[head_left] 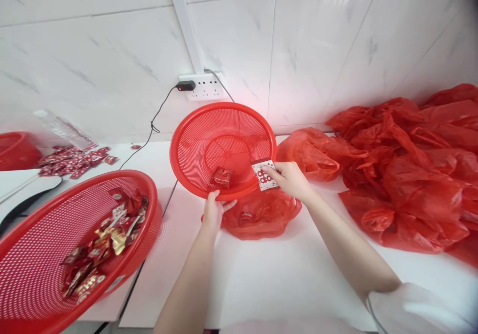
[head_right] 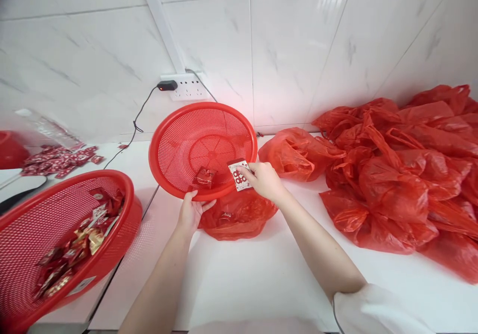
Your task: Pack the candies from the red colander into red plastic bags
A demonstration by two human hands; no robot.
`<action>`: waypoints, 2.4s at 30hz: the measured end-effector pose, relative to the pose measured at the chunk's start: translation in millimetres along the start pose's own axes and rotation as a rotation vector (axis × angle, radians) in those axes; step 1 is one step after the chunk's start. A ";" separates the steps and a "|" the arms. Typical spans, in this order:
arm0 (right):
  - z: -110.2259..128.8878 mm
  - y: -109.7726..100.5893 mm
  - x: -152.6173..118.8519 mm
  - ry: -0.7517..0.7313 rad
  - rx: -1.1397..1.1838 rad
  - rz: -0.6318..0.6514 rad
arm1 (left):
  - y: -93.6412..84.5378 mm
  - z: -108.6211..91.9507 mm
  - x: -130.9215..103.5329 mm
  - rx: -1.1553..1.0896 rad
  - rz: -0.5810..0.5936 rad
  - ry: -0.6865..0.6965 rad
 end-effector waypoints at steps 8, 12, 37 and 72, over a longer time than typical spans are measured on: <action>0.9 -8.1 -0.3 0.028 0.112 -0.026 | -11.2 -12.4 10.2 0.086 -0.029 0.108; 1.6 -0.1 -2.7 0.057 0.254 0.049 | -10.6 -33.3 2.1 0.107 -0.070 0.320; 37.2 37.4 -20.5 -0.106 0.075 0.345 | 60.0 16.7 -52.0 0.409 0.451 0.106; 39.2 51.3 -28.8 -0.133 0.331 0.607 | 49.6 18.4 -42.7 0.409 0.413 0.207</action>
Point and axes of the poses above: each hand's wrist, its own x-axis towards the middle knuckle, its own y-axis out of the palm, z = x × y, the point moved 8 cm from there along x, towards the middle knuckle, and after that the axes turned 3 degrees about -x, right-handed, at the moved point
